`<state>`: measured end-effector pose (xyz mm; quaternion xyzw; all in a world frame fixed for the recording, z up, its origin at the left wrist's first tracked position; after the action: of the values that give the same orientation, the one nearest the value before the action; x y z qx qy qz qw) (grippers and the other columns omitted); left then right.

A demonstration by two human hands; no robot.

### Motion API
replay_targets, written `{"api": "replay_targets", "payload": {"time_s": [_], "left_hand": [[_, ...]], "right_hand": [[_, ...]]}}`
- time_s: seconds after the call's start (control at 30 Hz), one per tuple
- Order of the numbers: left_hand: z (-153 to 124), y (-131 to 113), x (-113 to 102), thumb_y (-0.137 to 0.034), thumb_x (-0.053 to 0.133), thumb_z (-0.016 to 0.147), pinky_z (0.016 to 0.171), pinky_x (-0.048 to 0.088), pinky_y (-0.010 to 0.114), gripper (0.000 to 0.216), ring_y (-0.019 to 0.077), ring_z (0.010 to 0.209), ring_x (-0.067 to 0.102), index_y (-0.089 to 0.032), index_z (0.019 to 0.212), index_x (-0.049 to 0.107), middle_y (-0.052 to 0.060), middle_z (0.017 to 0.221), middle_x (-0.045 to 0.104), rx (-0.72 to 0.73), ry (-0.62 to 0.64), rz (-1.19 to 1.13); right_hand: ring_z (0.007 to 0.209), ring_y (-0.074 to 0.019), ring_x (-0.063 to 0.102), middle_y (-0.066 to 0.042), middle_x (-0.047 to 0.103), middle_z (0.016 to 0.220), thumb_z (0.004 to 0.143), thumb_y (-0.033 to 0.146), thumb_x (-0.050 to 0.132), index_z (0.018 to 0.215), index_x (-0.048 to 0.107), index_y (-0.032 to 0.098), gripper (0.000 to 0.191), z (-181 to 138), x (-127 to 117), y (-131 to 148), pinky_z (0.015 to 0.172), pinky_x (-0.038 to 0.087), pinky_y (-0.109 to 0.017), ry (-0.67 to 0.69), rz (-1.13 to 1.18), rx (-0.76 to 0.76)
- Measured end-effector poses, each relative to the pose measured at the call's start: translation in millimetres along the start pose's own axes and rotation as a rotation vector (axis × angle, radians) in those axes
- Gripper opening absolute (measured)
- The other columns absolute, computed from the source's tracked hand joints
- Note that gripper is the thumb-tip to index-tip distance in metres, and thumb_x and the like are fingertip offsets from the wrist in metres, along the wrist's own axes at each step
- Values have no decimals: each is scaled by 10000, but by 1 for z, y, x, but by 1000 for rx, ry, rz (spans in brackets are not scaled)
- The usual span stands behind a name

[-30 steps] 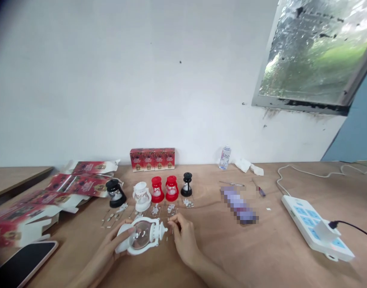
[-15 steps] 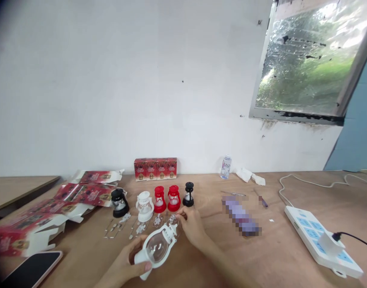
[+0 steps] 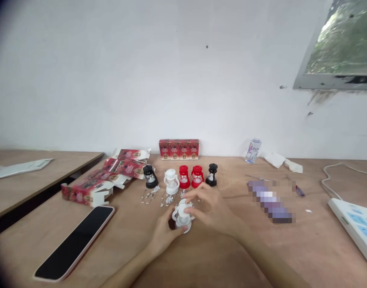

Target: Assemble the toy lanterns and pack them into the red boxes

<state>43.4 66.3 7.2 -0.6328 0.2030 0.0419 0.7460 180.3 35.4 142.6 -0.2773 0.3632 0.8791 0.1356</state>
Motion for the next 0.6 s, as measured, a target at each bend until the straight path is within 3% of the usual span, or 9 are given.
{"api": "replay_targets", "payload": {"time_s": [0.1,0.2,0.27,0.43,0.53,0.6], "left_hand": [[0,-1,5,-263,704,644,718,434,269,385,208,802,610,-183,992,561,28,898,685,-12,15,-4],[1,0,7,-268,695,660,712,429,272,371,209,796,608,-189,994,552,27,900,682,-3,33,7],[1,0,7,-289,688,677,718,429,274,378,214,811,611,-194,1012,542,30,927,681,11,41,16],[2,-5,11,-326,645,729,785,434,312,387,250,926,601,-196,1071,520,61,1029,661,46,70,48],[2,-7,14,-251,615,733,844,425,364,328,268,984,570,-180,1040,527,78,1044,634,58,90,141],[2,-5,15,-243,633,714,885,416,402,397,279,1038,544,-177,1085,509,92,1094,605,58,98,177]], "right_hand": [[821,-167,604,-33,675,918,849,333,566,987,621,250,170,-2,-12,-17,769,489,-313,-92,55,139],[862,-176,599,-41,659,955,847,349,558,991,613,245,186,-6,-9,-33,795,487,-326,-89,59,195],[943,-192,587,-47,639,1024,832,362,577,1079,576,251,271,-10,0,-44,840,475,-348,-48,69,232],[1179,-250,488,-99,503,1302,712,374,707,1325,361,247,716,-27,45,-60,974,403,-411,130,207,300],[1147,-251,516,-94,540,1264,728,354,685,1317,362,238,681,-36,63,-65,934,430,-397,129,272,392],[1062,-242,567,-75,599,1173,726,341,678,1250,422,226,594,-40,66,-66,884,454,-377,82,279,446]]}}
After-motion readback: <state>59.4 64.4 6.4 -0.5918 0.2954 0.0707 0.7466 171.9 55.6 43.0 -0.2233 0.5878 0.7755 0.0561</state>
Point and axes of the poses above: each hand's wrist, its own z-axis towards the middle knuckle, its own x-axis out of the palm, y = z × x, the point moved 8 cm from there along z, towards the middle knuckle
